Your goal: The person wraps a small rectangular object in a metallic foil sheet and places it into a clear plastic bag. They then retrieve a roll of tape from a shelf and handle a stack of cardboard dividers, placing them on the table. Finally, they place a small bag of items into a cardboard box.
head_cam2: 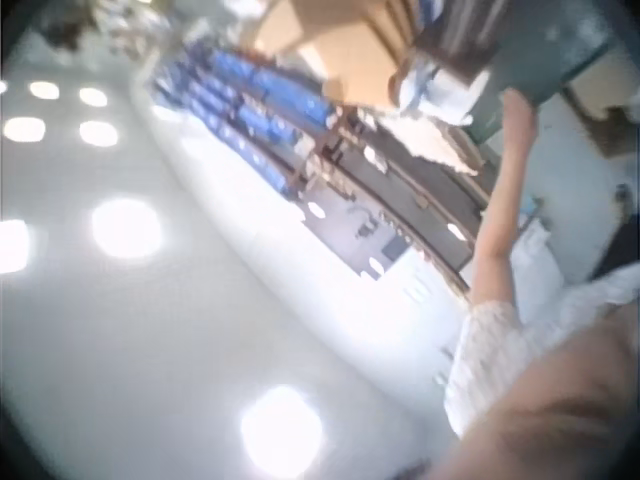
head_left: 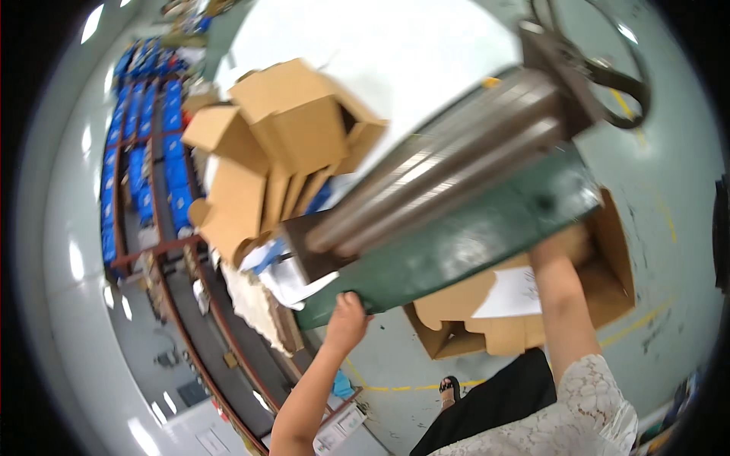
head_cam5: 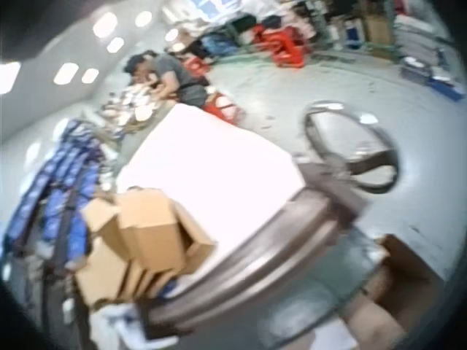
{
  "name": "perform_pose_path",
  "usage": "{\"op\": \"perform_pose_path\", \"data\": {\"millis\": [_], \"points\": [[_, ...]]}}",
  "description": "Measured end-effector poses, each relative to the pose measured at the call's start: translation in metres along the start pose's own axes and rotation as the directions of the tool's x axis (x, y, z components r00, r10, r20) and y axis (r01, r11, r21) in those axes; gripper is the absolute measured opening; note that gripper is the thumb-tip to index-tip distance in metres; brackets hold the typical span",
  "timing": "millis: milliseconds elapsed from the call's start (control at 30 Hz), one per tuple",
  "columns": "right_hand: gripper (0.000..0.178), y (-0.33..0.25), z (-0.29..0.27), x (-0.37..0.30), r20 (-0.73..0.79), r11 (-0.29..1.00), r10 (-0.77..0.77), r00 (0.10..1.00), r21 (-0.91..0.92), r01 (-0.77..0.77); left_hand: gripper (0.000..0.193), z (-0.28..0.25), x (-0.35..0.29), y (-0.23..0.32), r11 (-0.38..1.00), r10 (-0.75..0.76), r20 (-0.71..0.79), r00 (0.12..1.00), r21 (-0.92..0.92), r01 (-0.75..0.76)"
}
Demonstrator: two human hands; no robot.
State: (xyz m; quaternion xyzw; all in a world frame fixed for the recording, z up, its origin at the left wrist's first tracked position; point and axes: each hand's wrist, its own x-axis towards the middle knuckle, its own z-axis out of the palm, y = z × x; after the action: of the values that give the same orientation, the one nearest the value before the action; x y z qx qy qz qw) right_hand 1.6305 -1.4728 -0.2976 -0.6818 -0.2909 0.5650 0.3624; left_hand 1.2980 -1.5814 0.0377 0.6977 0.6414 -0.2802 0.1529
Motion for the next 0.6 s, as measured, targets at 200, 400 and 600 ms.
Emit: {"op": "perform_pose_path", "data": {"millis": [200,400,600], "points": [[0.033,0.020,-0.023,-0.012,0.077,0.996,-0.070,0.995,-0.057,0.074,0.051,0.006,-0.014,-0.009,0.992,-0.046,0.008,0.999,-0.115,0.046],[0.032,0.019,-0.065,-0.054,0.142,0.952,-0.236,0.961,-0.167,0.258,0.037,0.026,-0.009,-0.015,1.000,-0.011,-0.082,0.997,0.014,0.012],[0.026,-0.033,-0.092,-0.166,0.169,0.713,-0.436,0.884,-0.534,0.454,0.043,0.038,-0.009,-0.014,0.998,-0.056,-0.105,0.993,-0.034,0.052]]}}
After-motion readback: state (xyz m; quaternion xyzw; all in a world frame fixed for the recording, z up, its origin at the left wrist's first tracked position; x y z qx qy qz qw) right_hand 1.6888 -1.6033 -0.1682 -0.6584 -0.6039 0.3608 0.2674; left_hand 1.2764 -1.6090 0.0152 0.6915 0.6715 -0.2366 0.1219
